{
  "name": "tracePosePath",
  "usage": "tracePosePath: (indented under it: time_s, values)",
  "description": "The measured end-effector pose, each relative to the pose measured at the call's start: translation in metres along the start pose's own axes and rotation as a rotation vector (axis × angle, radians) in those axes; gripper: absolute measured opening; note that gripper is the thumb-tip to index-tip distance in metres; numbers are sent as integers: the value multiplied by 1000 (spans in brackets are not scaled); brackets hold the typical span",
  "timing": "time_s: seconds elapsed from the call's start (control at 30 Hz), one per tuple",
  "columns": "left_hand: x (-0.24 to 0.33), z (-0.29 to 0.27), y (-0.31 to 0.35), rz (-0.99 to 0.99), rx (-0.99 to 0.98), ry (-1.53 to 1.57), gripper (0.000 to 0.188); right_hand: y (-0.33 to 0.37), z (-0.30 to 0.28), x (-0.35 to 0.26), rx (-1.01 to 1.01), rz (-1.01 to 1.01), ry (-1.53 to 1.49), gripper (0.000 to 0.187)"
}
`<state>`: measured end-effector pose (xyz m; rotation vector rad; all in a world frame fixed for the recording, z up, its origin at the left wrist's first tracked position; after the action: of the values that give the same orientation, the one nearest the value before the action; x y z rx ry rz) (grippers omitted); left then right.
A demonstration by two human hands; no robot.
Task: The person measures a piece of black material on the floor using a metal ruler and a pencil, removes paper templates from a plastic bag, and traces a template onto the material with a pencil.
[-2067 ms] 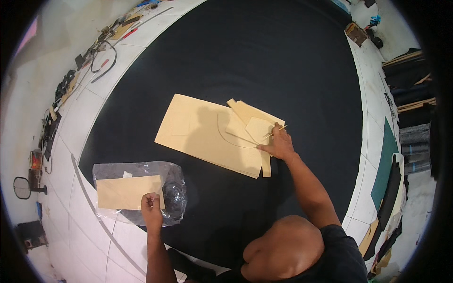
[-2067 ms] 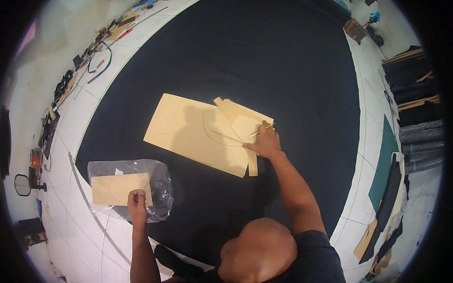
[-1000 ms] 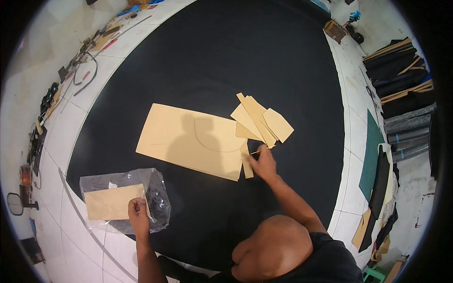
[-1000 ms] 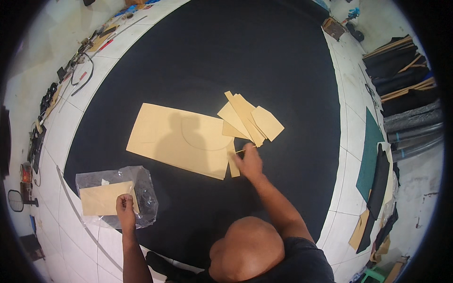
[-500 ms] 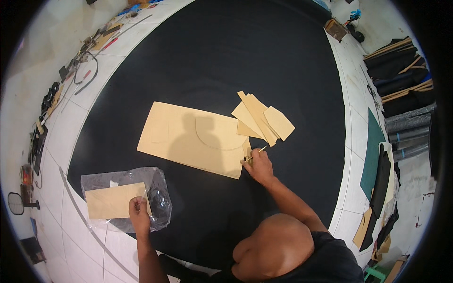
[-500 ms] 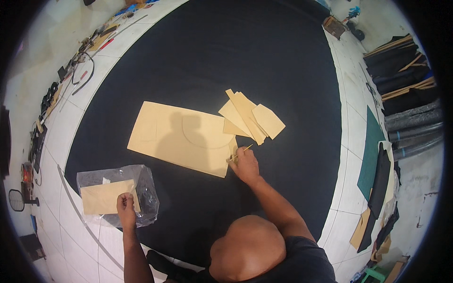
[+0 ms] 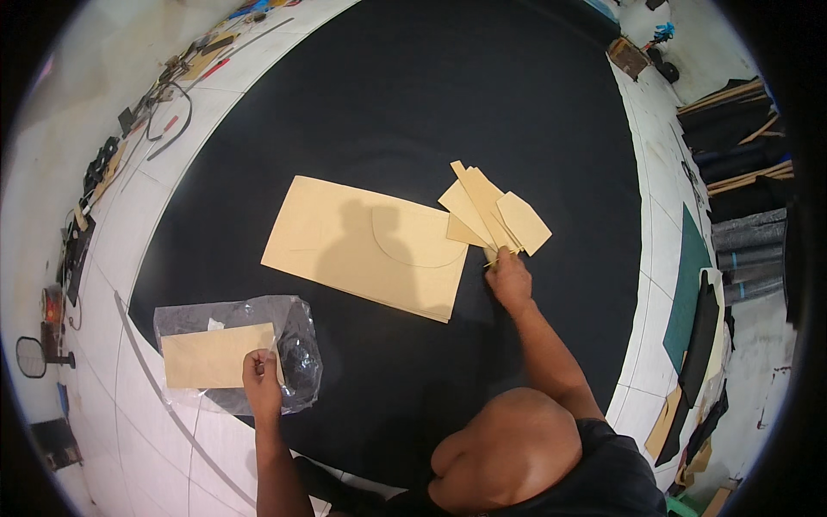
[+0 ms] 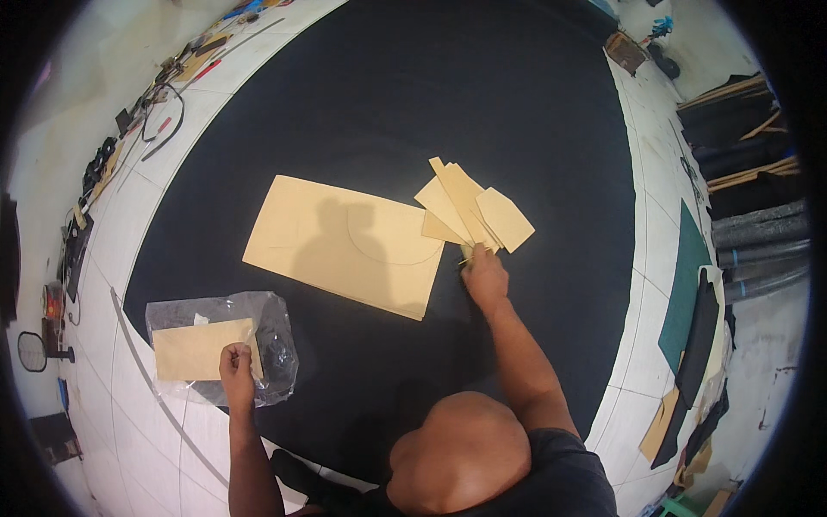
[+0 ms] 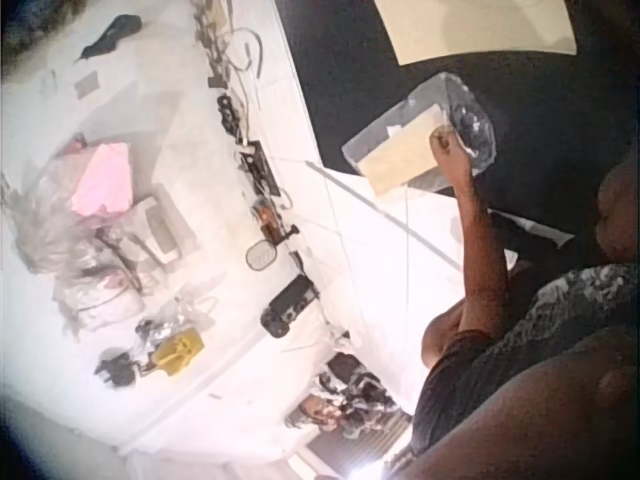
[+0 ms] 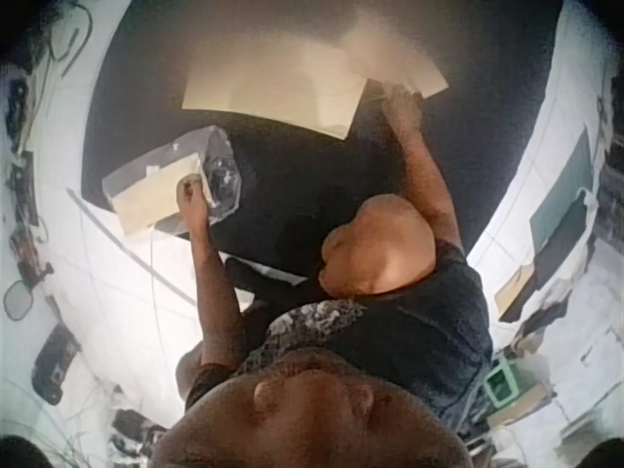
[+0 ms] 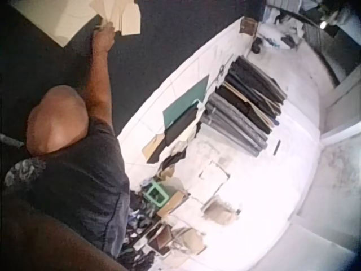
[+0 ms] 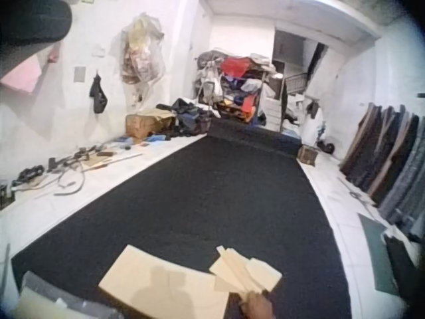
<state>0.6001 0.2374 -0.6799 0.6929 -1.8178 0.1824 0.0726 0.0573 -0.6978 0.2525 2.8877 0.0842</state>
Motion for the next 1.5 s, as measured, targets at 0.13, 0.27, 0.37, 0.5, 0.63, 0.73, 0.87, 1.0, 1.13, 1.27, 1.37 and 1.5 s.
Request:
tracePosePath:
  time_s: [0.13,0.27,0.37,0.5,0.63,0.73,0.87,1.0,1.13,1.27,1.37,1.5]
  values:
    - [-4,5,-2,-23,-12,-31,12,-3,2,24,125,8,-25,38]
    - [-7,2,-1,-28,-8,-56,12,33,25,-41,-339,200,-344,58]
    - [-1,10,0,-36,-38,-22,10,37,30,-66,-267,182,-329,74]
    - [-5,11,-1,-53,-54,20,7,32,33,-81,-167,193,-314,79]
    - [5,16,3,-37,-62,-1,9,29,50,-70,-93,241,-343,78]
    - [-1,7,-3,10,-58,-4,13,30,60,-74,-184,355,-618,69]
    - [75,11,14,528,212,-571,28,43,50,-76,-338,511,-1418,52]
    - [117,43,26,776,75,-580,48,63,37,-94,-425,546,-1681,41]
    - [106,148,29,-443,-415,233,56,95,19,-103,-526,491,-1883,42]
    - [105,184,5,-367,-330,545,53,127,36,-101,-538,514,-1695,40]
    - [106,174,-6,-134,-295,236,44,133,21,-91,-449,497,-1128,47]
    - [147,165,16,2,-375,6,44,108,20,-47,-124,260,-745,56]
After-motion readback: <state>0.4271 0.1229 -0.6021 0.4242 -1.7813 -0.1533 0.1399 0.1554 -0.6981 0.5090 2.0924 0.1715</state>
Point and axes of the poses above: each hand's wrist, its own y-axis away from the middle knuckle, its own z-axis out of the palm, x = y × z, the point moved 6 cm from there along -y, towards the middle knuckle
